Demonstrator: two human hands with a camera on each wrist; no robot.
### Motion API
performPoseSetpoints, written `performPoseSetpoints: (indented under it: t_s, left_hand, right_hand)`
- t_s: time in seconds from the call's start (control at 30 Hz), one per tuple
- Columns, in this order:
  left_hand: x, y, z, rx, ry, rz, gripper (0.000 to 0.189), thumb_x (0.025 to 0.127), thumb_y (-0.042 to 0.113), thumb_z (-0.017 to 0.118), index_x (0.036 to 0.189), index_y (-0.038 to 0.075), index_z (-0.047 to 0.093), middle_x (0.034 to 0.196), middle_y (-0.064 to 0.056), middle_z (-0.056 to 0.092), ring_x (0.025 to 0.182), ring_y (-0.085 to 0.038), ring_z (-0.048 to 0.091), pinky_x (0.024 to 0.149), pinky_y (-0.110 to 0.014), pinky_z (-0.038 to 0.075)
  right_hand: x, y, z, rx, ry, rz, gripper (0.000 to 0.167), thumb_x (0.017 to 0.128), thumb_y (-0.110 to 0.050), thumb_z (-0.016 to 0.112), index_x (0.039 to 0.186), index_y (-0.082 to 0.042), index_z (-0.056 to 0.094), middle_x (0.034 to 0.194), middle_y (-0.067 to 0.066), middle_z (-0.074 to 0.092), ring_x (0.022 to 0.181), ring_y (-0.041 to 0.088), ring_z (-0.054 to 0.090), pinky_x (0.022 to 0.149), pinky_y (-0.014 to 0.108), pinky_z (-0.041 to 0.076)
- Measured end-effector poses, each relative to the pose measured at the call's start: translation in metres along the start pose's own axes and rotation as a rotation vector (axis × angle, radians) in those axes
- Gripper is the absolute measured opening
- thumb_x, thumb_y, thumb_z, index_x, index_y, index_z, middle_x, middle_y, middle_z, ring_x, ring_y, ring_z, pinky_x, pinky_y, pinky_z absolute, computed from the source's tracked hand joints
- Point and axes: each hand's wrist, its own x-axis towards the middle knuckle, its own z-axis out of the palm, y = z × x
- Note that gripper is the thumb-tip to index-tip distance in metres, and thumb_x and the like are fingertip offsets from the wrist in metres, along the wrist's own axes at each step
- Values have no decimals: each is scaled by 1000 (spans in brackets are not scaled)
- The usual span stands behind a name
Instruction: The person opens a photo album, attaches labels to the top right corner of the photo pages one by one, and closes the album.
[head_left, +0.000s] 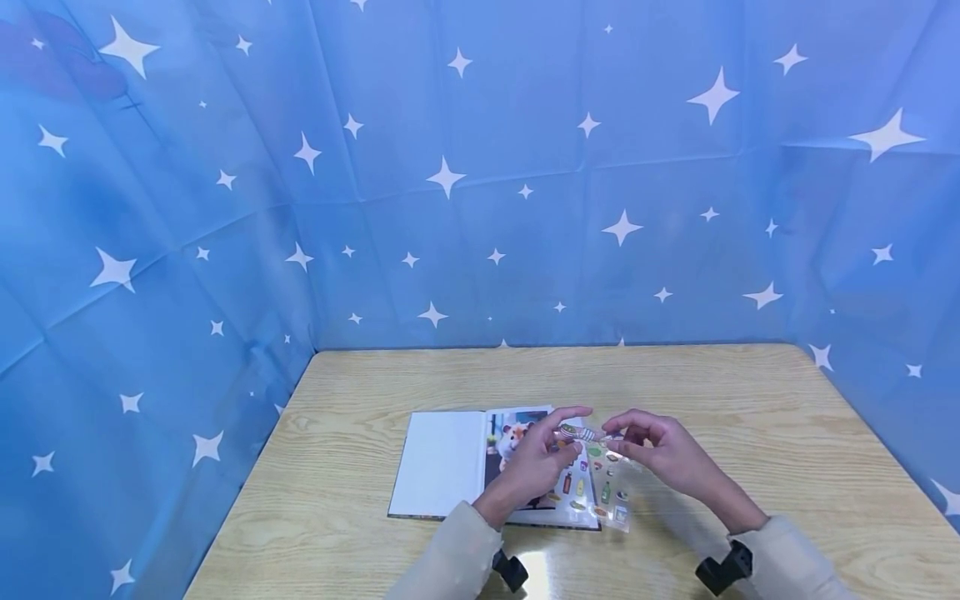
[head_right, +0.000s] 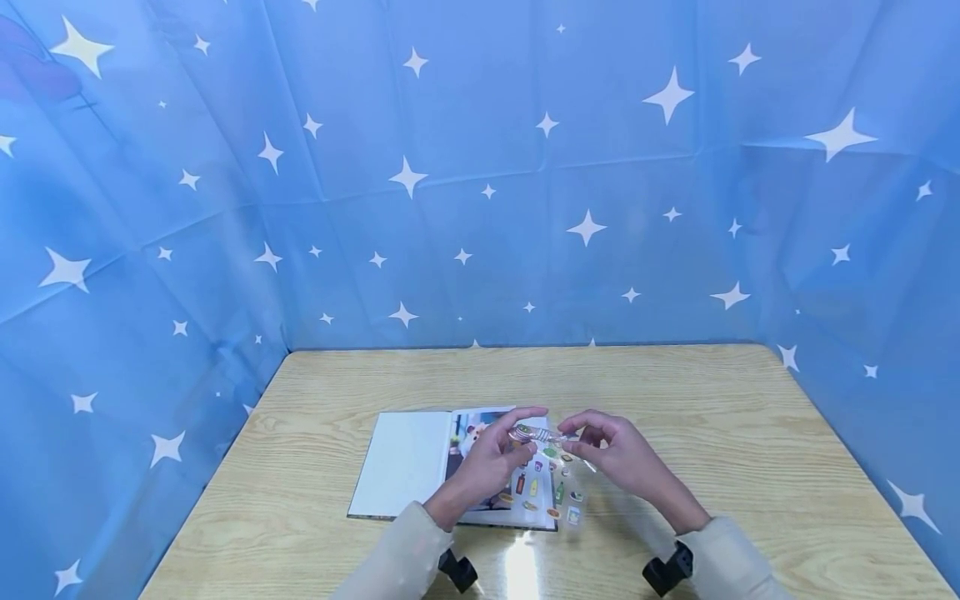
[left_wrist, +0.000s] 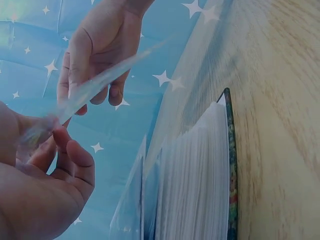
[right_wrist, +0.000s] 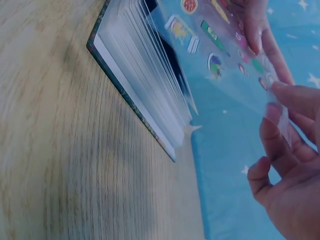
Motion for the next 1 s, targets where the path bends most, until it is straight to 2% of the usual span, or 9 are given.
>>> performPoseSetpoints:
  t_s: [0.1,0.23,0.3,0.67,1.0]
  left_hand:
    - [0,0,0,14,3,-10,50,100,14,57,133,51,52,115,7,62,60,-12,50,44,-23,39]
    - [-1,0,1,-3,2,-33,48,100,16,57,133,51,52,111,7,63,53,-10,45,43,-24,37]
    - [-1,0,2,-16,-1,-39,48,100,15,57,133,50,52,109,5,64,46,-10,37,41,-23,35]
    - [0,2,3,-33,-4,-54,48,100,15,57,133,50,52,107,5,64,42,-11,32,39,-23,32]
    - [2,3,4,-38,18,-94,46,100,16,57,131,51,53,107,7,65,47,-11,39,43,-22,35]
  right_hand:
    - [0,2,0,-34,22,-1,15,91,-14,71,105,-18,72,85,-3,67,65,11,55,53,25,44]
    - [0,3,1,-68,47,-11,14,91,-14,72,103,-21,74,91,-7,68,70,10,57,57,26,46]
    - [0,4,2,-72,59,-17,13,90,-15,73,102,-21,74,94,-7,69,72,10,58,60,27,46]
    - [0,2,2,-57,99,-67,14,87,-10,75,97,-20,76,96,-2,70,73,11,60,60,27,49]
    - [1,11,6,-76,136,-100,17,84,1,75,94,-12,77,94,5,69,73,11,58,59,26,48]
